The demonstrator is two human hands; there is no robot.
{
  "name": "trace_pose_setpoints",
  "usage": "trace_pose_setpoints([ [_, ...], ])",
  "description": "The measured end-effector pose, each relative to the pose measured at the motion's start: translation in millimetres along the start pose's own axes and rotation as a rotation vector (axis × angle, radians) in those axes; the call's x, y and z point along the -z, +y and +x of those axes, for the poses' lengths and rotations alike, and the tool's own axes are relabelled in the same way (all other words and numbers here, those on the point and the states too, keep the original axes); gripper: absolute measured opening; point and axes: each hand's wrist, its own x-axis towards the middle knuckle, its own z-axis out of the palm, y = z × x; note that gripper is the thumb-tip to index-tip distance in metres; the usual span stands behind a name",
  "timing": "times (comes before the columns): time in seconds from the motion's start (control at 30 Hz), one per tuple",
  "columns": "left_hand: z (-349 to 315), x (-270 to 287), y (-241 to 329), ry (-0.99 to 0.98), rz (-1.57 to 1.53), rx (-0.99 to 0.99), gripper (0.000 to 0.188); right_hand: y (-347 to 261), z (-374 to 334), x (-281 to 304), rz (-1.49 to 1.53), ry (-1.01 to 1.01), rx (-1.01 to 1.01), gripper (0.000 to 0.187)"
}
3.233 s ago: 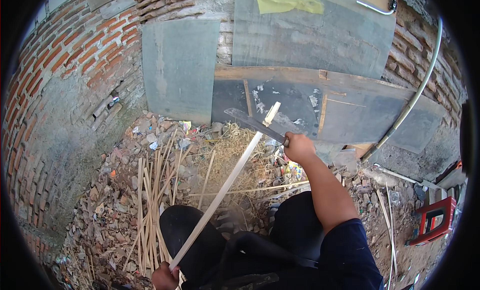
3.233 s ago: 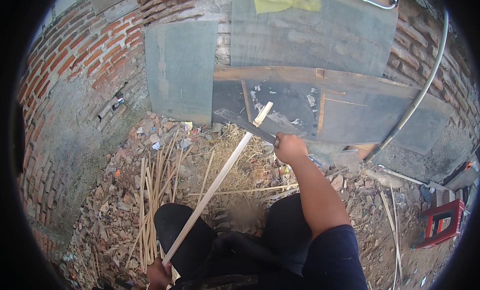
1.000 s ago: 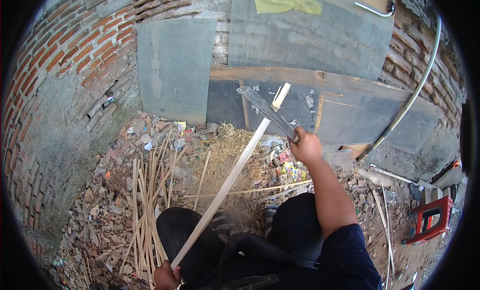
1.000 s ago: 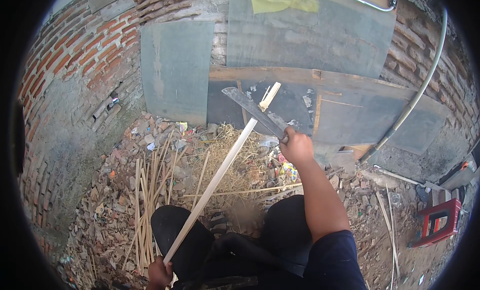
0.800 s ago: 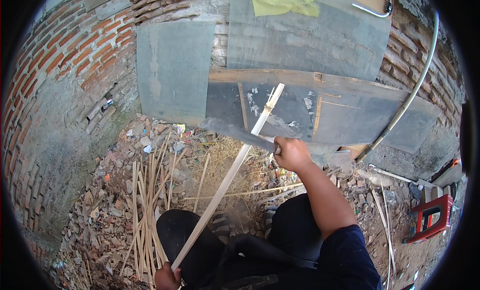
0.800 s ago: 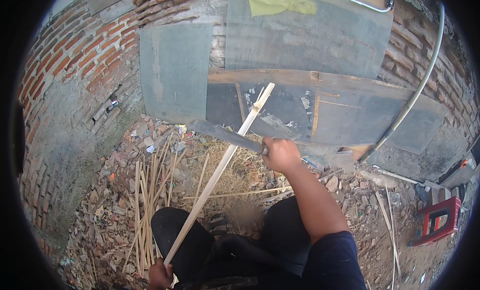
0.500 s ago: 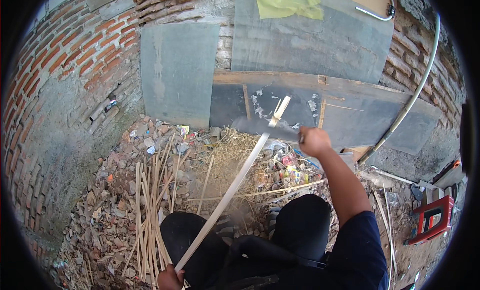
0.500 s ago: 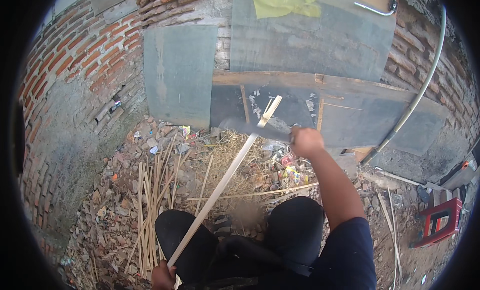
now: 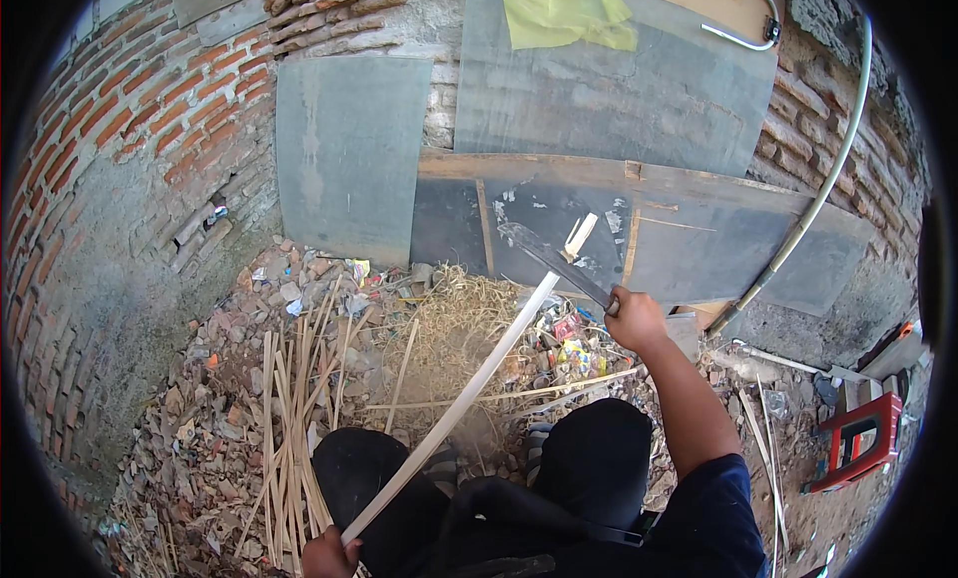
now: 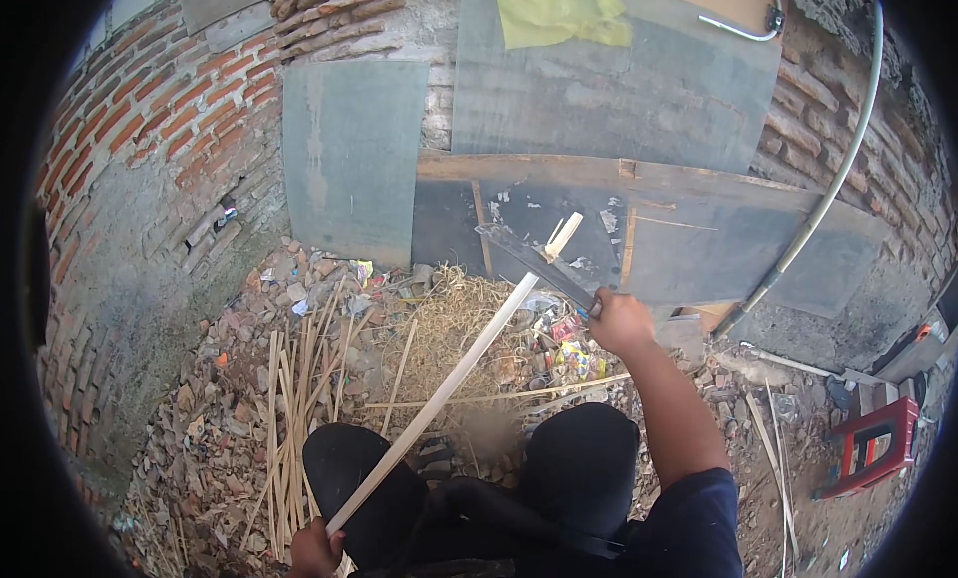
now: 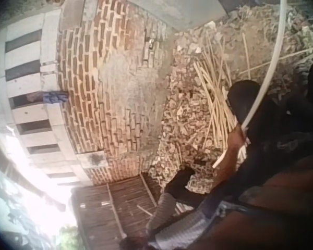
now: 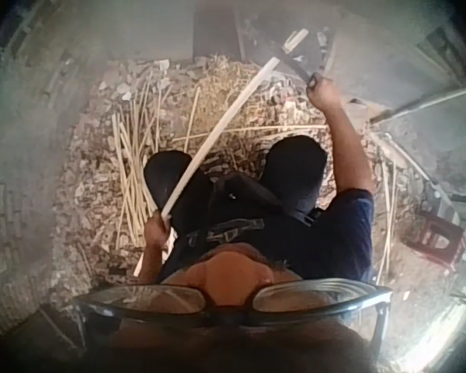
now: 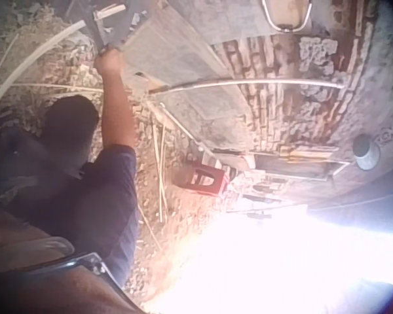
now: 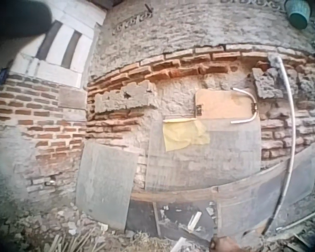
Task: The person holds a strip of bamboo and shaves along its surface using a knife.
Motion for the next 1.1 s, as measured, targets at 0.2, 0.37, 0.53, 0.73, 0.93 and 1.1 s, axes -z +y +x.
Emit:
trace_pose_setpoints([
  [0.2,1.3,-6.6,-8.9,0.072,-0.053,-0.098,0.046,-1.7,-2.5,3.1,0.372,-0.227,-0.011,0.033],
  [0.37,3.4,-9.9,-9.3,0.012,-0.056,-0.036,0.046,-11.1,-9.1,4.1,0.282,-0.089,-0.016,0.035],
  [0.53,-0.5,-10.2,-5.5,0.115,-0.040,-0.069,0.045,-21.1,-12.4,15.3,0.221,0.014,0.016,0.034],
  [0.73,6.3,-6.5,-0.5,0.126,-0.101,-0.114,0.043,-10.2,-14.1,-6.6,0.765,-0.436,-0.130,0.029],
  [0.93,2.8,-1.1,10.7,0.181,-0.090,-0.114,0.041,-67.1,-43.9,12.7,-0.031,-0.210,0.376,0.022],
  [1.1,2.0,-14.0,-6.4,0.255,-0.050,-0.166,0.039,-18.9,10.2,19.6,-0.333,0.020,0.359,0.016],
])
